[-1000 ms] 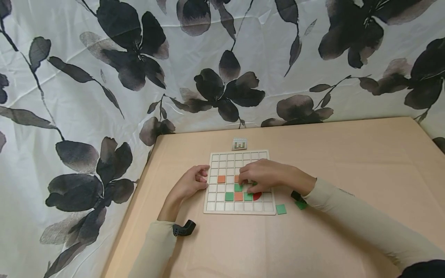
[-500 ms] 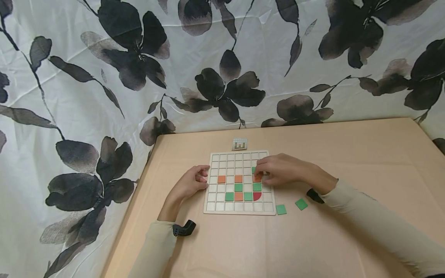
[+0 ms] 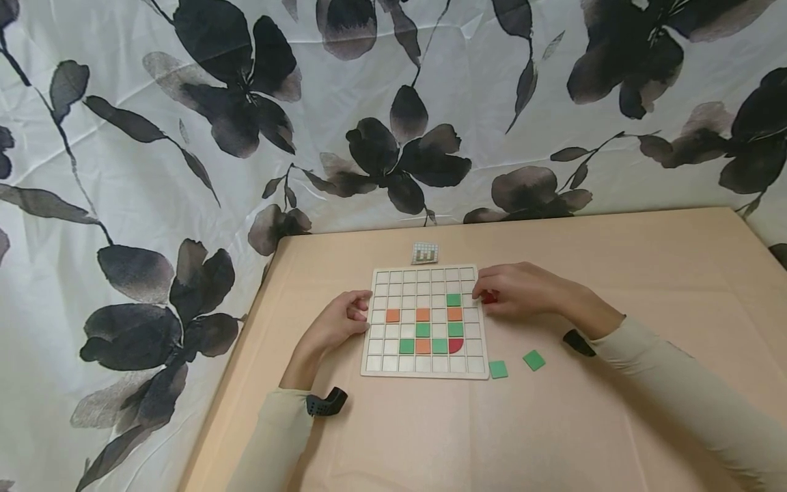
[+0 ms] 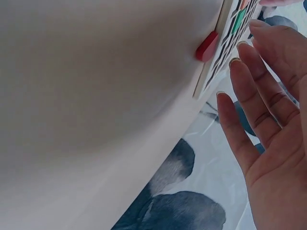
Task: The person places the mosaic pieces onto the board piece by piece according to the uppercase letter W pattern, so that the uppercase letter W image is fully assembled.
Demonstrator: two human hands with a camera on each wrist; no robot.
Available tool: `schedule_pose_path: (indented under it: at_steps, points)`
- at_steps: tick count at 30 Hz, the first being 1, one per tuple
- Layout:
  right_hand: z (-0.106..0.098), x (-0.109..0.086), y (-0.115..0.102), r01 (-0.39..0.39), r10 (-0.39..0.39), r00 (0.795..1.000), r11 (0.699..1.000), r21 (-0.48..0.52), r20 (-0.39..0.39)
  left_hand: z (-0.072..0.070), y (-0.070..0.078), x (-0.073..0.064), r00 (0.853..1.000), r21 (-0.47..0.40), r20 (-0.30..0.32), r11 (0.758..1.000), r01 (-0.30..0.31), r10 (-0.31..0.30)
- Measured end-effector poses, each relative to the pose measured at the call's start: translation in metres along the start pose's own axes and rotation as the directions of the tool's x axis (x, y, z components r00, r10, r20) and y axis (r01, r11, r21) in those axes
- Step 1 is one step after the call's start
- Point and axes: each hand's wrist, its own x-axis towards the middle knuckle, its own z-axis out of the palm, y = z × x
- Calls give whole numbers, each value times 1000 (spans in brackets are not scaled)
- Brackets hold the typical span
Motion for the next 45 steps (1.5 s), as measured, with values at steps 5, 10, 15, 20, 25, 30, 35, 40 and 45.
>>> schedule_pose_path:
  at_steps: [5,10,15,20,25,30,35,40,45]
  points:
    - [-1,-5,6,-30,30,1000,1000,4,-3,0,0,0,1000,8,2,1000,-1,1]
    - [-1,-9,11,-31,31,999,1000,-1,-33,-1,0,1,1000,13,2,1000,-2,2]
    - [1,-9,15,-33,33,999,999,-15,-41,-1,0,2,1000,6,4,1000,4,-4]
    - [4,-7,17,-43,42,999,999,-17,-23,-1,0,1,1000,1,5,1000,11,-11]
    - [6,-5,18,-44,44,999,999,-21,-13,-1,0,2,1000,5,4,1000,5,-5]
    - [5,-3,18,-42,42,999,999,-22,-4,-1,0,2,1000,12,5,1000,-3,3]
    - [4,-3,18,-58,58,998,997,-43,1,-2,0,1,1000,20,8,1000,-10,10]
    - [3,-3,19,-68,69,997,997,-46,17,-1,0,1,1000,26,5,1000,-5,5]
    - [3,-2,19,-68,70,997,996,-59,25,-1,-1,0,1000,27,5,1000,-5,5]
